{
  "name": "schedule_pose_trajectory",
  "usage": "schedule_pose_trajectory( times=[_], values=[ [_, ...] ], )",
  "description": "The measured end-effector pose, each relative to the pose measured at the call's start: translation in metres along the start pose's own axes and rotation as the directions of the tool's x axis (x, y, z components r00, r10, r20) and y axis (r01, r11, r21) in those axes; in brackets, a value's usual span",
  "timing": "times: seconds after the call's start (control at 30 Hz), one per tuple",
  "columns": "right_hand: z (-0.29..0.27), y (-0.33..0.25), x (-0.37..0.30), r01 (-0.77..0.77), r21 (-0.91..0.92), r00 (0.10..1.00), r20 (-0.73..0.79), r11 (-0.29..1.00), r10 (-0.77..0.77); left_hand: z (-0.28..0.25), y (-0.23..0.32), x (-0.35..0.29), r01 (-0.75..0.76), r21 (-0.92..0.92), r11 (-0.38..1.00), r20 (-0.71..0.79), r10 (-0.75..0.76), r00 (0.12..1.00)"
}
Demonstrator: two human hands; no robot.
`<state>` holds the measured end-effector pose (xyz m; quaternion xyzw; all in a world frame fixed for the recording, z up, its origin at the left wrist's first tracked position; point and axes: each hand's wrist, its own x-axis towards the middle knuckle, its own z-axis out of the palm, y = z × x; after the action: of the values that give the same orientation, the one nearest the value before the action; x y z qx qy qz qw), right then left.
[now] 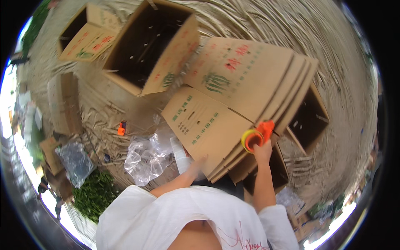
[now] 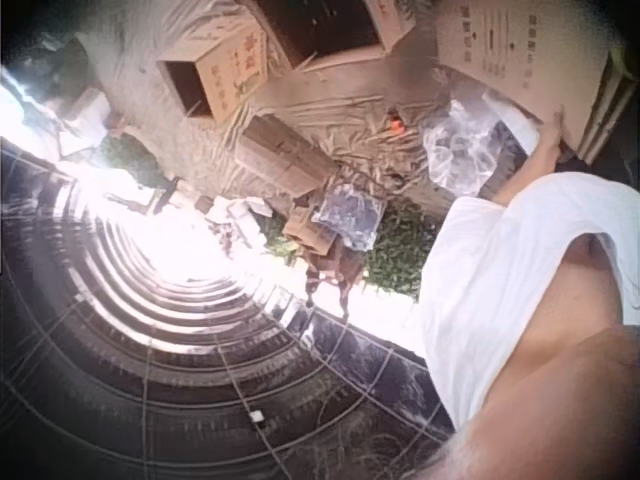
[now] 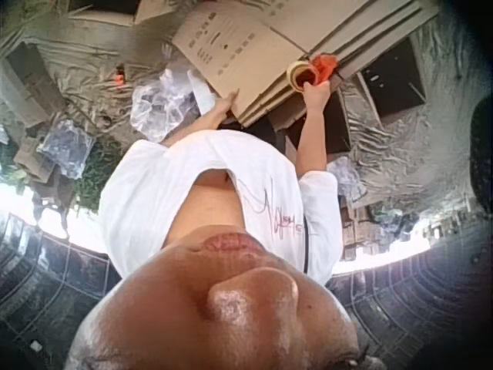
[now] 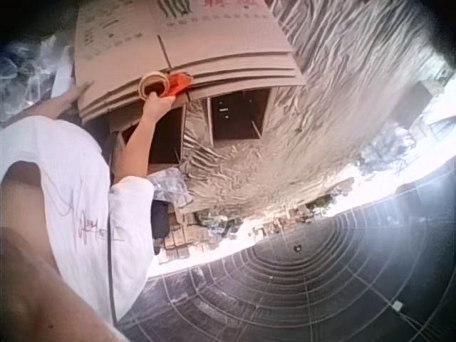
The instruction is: The person assembles flat cardboard boxes by folding flaps and sealing seams with a handheld tape dispenser. They then line the interior of each box with newspaper and place the finished boxes on the floor.
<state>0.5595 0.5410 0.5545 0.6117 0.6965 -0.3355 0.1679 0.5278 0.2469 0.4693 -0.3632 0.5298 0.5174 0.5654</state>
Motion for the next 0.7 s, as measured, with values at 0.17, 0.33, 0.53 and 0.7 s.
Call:
schedule_pose_trajectory(
  times=[0.17,0.33,0.53,0.7],
  values=[
    [-0.038,0.022,0.018,0.136,0.449,0.988,-0.125,0.883,-0.089,-0.006,0.008,0.001,-0.052,0.039,0.998,-0.068,0.054,0.996],
    [-0.081,-0.024,0.105,0.049,0.713,0.99,0.056,0.699,-0.127,-0.006,0.006,-0.003,-0.007,0.071,0.997,-0.1,0.014,0.995],
    [-0.024,-0.092,0.199,0.006,-0.067,0.999,-0.032,0.998,-0.008,-0.007,0.005,0.003,0.04,0.167,0.985,-0.104,-0.023,0.994],
    [0.014,-0.154,0.16,-0.208,-0.325,0.959,-0.251,0.922,0.128,-0.015,0.01,0.004,0.029,0.031,0.999,-0.07,-0.027,0.997]
  ],
)
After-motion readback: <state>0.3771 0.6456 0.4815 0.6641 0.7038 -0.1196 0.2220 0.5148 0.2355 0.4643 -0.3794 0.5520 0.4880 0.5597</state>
